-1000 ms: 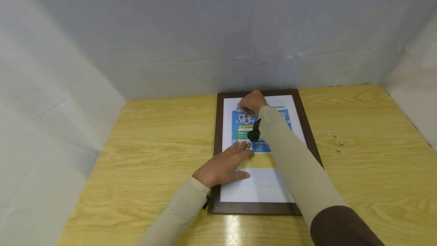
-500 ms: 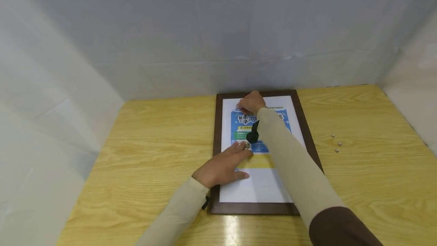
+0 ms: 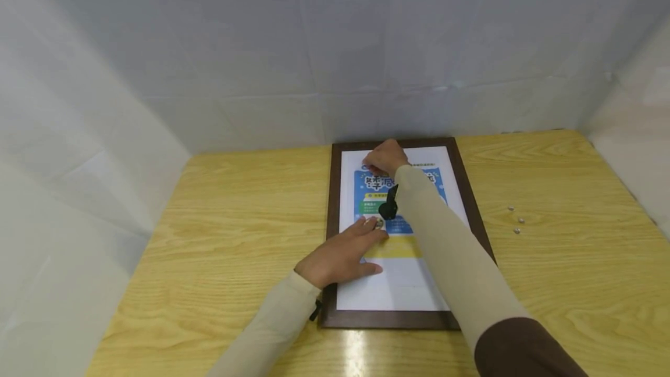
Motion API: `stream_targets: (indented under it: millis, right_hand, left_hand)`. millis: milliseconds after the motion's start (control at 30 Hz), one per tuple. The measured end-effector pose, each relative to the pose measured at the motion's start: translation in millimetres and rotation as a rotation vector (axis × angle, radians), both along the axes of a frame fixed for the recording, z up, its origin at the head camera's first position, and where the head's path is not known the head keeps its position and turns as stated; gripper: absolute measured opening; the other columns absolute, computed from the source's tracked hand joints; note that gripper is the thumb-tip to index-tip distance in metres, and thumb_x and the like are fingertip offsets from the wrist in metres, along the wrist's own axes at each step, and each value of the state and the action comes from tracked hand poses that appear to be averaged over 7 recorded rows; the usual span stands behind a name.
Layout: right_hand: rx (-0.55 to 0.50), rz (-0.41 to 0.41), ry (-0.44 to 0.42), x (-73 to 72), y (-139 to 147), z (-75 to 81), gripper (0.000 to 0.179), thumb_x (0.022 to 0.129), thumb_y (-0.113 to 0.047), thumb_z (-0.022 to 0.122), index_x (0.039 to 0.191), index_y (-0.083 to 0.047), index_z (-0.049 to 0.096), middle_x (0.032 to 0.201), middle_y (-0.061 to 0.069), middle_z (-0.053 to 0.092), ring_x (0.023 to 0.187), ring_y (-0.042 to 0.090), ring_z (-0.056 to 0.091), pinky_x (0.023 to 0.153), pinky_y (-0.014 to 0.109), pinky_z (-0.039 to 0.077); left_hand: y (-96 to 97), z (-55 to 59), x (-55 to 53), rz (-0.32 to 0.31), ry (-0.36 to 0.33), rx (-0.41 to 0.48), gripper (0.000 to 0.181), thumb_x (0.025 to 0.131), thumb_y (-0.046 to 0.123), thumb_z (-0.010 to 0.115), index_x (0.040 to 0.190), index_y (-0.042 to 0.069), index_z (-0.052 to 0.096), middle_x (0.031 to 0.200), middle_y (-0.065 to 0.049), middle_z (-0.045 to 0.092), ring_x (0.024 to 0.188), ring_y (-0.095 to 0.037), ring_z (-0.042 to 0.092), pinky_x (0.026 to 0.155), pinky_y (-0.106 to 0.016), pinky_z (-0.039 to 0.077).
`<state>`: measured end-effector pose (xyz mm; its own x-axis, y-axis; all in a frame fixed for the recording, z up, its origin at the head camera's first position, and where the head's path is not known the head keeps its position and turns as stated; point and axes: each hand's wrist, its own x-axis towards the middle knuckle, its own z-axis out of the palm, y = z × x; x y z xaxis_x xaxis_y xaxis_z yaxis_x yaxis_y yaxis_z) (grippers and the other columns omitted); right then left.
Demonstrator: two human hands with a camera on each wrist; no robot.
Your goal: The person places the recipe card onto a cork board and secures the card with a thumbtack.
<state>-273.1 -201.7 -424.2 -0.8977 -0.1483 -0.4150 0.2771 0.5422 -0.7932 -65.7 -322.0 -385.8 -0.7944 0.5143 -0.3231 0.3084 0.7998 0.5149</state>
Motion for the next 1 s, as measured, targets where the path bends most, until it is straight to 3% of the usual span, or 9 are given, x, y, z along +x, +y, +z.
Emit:
stream_targets:
  millis: [400,633,767,1000]
  right_hand:
    - [0.080,0.039,0.062,2.1,5.1,0.1,0.019,0.087,-0.019,0.078,0.078,-0.002,0.074,0.063,0.003,0.066,0.056,0.012,0.060,0.054,0.023,0.047]
    - [0.080,0.068,0.124,8.4,6.4,-3.5,0.022,0.091,-0.023,0.077,0.090,-0.001,0.076,0.067,0.004,0.068,0.060,0.012,0.061,0.067,0.028,0.050]
    - [0.048,0.074,0.105,10.5,6.1,0.5,0.023,0.093,-0.023,0.074,0.097,-0.001,0.073,0.072,0.006,0.069,0.063,0.014,0.062,0.069,0.028,0.051]
    - [-0.080,0.114,0.096,9.8,12.5,11.9,0.022,0.096,-0.016,0.070,0.106,0.004,0.067,0.096,0.017,0.071,0.080,0.024,0.070,0.071,0.032,0.062]
  left_hand:
    - [1.8,-0.2,-0.4,-0.006,-0.001,-0.004,0.060,0.098,0.033,0.068,0.152,0.015,0.046,0.165,-0.016,0.022,0.154,-0.032,0.014,0.123,-0.048,0.022]
    - [1.4,-1.1,0.2,-0.015,-0.005,-0.035,0.075,0.093,0.040,0.073,0.156,0.013,0.042,0.167,-0.014,0.018,0.154,-0.032,0.012,0.123,-0.048,0.024]
    - [1.1,-2.3,0.2,-0.018,0.004,-0.046,0.079,0.090,0.043,0.075,0.156,0.013,0.042,0.166,-0.015,0.018,0.154,-0.033,0.013,0.123,-0.047,0.023]
    - [1.7,-3.1,-2.1,-0.015,0.014,-0.067,0.081,0.089,0.046,0.074,0.156,0.014,0.041,0.166,-0.013,0.018,0.154,-0.032,0.013,0.123,-0.045,0.022]
